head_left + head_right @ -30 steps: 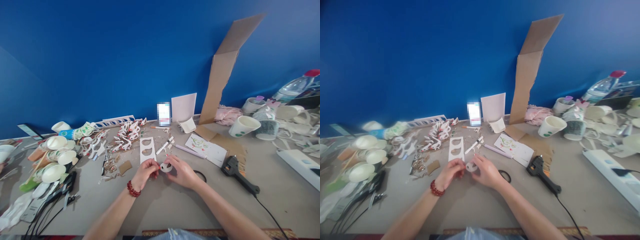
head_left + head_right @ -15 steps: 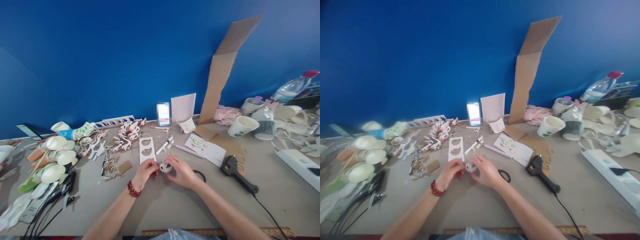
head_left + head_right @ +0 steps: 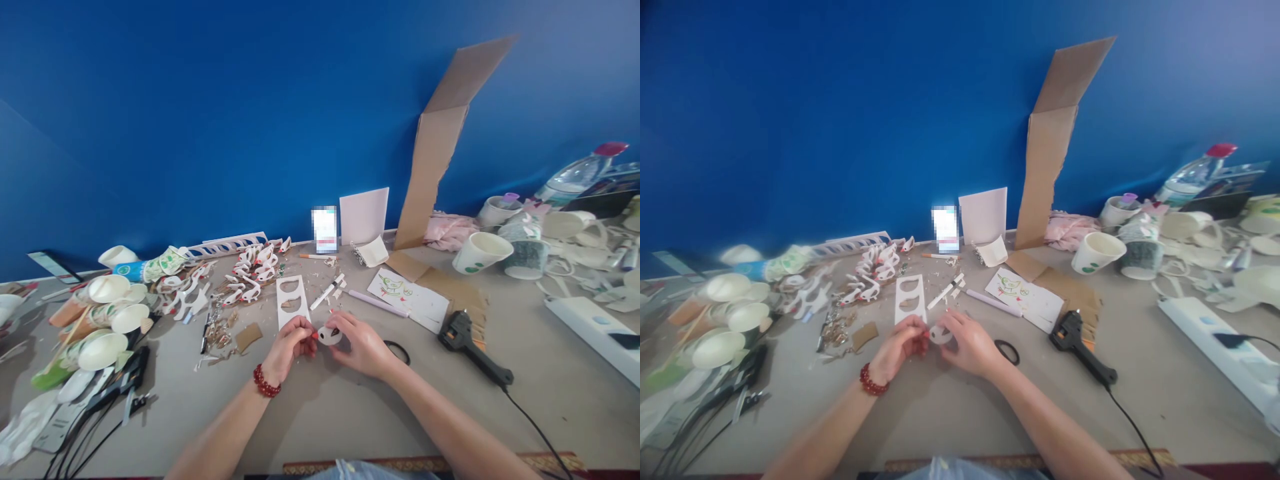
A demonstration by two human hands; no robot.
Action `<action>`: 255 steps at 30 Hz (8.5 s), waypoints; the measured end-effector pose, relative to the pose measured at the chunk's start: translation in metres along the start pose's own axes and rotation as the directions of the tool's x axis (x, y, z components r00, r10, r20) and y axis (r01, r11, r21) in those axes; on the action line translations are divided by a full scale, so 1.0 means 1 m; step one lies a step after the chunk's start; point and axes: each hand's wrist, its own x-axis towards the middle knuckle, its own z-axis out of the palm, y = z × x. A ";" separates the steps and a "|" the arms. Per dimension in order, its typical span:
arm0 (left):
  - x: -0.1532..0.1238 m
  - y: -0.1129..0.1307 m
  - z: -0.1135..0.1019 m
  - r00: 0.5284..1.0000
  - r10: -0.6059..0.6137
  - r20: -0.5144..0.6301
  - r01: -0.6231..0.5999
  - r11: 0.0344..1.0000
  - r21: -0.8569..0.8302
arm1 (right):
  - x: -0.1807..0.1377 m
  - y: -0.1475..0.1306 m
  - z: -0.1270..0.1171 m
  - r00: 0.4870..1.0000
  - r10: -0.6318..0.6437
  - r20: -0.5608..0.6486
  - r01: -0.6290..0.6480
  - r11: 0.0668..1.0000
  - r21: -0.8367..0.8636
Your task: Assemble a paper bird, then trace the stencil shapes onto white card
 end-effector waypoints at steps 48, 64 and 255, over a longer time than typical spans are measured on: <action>0.002 -0.001 0.013 0.994 0.035 -0.106 -0.012 0.978 0.210 | 0.001 -0.002 0.003 0.999 -0.052 -0.013 0.051 0.996 -0.074; 0.001 -0.001 0.014 0.994 0.048 -0.102 -0.026 0.978 0.206 | 0.001 -0.004 0.002 0.998 -0.055 -0.017 0.053 0.996 -0.069; -0.048 0.013 -0.016 0.979 0.161 -0.126 -0.177 0.976 -0.124 | -0.087 0.013 -0.060 0.958 0.277 -0.076 -0.284 0.872 -0.398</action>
